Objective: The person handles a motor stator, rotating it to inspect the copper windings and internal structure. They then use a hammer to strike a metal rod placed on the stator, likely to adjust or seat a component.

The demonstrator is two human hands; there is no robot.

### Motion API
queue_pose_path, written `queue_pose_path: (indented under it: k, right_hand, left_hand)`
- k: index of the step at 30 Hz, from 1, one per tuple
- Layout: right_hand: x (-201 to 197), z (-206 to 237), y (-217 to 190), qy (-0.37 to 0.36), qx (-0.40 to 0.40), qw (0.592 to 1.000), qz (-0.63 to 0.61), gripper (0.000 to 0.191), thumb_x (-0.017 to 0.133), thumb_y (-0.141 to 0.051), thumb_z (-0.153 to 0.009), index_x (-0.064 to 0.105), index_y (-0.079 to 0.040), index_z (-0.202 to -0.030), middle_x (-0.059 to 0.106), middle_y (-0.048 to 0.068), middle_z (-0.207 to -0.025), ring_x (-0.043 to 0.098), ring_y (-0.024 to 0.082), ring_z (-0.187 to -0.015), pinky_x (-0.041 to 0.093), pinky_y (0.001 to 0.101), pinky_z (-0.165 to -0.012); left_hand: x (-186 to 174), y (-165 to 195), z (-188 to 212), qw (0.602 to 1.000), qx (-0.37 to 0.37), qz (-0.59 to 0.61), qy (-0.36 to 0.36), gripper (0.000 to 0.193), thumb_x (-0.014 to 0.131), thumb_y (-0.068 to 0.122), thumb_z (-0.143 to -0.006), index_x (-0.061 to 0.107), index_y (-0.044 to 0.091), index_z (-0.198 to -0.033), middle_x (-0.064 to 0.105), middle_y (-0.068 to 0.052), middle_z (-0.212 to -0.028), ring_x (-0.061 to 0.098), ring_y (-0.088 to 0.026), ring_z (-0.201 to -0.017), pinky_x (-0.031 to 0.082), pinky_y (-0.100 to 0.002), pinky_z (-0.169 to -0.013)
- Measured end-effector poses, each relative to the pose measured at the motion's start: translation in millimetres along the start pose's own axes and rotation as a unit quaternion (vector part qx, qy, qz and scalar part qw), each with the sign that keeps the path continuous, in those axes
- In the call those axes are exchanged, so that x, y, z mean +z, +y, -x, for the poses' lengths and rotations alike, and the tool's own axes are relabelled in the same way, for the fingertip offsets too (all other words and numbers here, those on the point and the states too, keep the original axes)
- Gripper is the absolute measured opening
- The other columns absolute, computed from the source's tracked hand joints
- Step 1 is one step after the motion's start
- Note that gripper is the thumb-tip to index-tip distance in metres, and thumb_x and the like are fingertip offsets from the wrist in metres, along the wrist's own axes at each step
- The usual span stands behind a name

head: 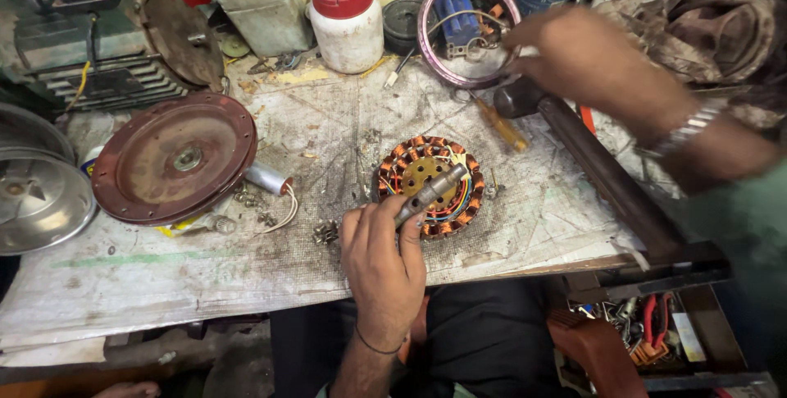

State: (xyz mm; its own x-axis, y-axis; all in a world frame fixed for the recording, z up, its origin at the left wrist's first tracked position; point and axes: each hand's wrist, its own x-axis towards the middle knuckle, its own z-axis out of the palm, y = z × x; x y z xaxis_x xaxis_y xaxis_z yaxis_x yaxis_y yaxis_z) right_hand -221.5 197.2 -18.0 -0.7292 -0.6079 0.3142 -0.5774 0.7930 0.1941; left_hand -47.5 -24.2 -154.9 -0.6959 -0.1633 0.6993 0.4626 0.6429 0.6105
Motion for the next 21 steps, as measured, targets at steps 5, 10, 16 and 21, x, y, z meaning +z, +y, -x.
queue_pose_path:
  k: [5, 10, 16, 21]
  right_hand:
    - [-28, 88, 9, 0.171, 0.049, 0.984, 0.003, 0.035, 0.075, -0.026, -0.086, 0.077, -0.012, -0.119, 0.075, 0.014, -0.117, 0.071, 0.034, -0.107, 0.056, 0.0458, -0.091]
    - [64, 202, -17, -0.176, 0.249, 0.942, -0.141, 0.031, 0.069, -0.029, -0.088, 0.076, -0.012, -0.114, 0.076, 0.014, -0.114, 0.072, 0.031, -0.106, 0.057, 0.0448, -0.09]
    - [189, 302, -68, -0.495, 0.289, 0.799, -0.184, 0.03, 0.061, -0.032, -0.091, 0.075, -0.013, -0.108, 0.077, 0.013, -0.111, 0.074, 0.028, -0.104, 0.058, 0.0435, -0.089]
    - [209, 319, -101, -0.538, 0.291, 0.767, -0.194, 0.031, 0.054, -0.034, -0.092, 0.075, -0.013, -0.103, 0.078, 0.013, -0.108, 0.075, 0.026, -0.103, 0.059, 0.0424, -0.088]
  left_hand:
    - [-5, -2, 1, 1.0, -0.011, -0.001, -0.019, 0.023, 0.069, 0.012, -0.096, 0.065, 0.003, -0.116, 0.067, -0.014, -0.103, 0.06, -0.036, -0.099, 0.047, -0.048, -0.088]
    - [-10, -2, 1, 0.999, -0.011, 0.005, -0.033, 0.023, 0.07, 0.014, -0.098, 0.064, 0.003, -0.117, 0.066, -0.013, -0.101, 0.058, -0.036, -0.098, 0.046, -0.048, -0.089]
    - [-12, -3, 2, 1.0, -0.001, 0.002, -0.017, 0.025, 0.07, 0.013, -0.096, 0.064, 0.003, -0.118, 0.066, -0.013, -0.103, 0.059, -0.035, -0.099, 0.046, -0.048, -0.092]
    - [-7, -1, 5, 1.0, -0.007, -0.008, -0.03, 0.026, 0.071, 0.011, -0.094, 0.065, 0.003, -0.118, 0.068, -0.014, -0.104, 0.061, -0.036, -0.1, 0.047, -0.048, -0.09]
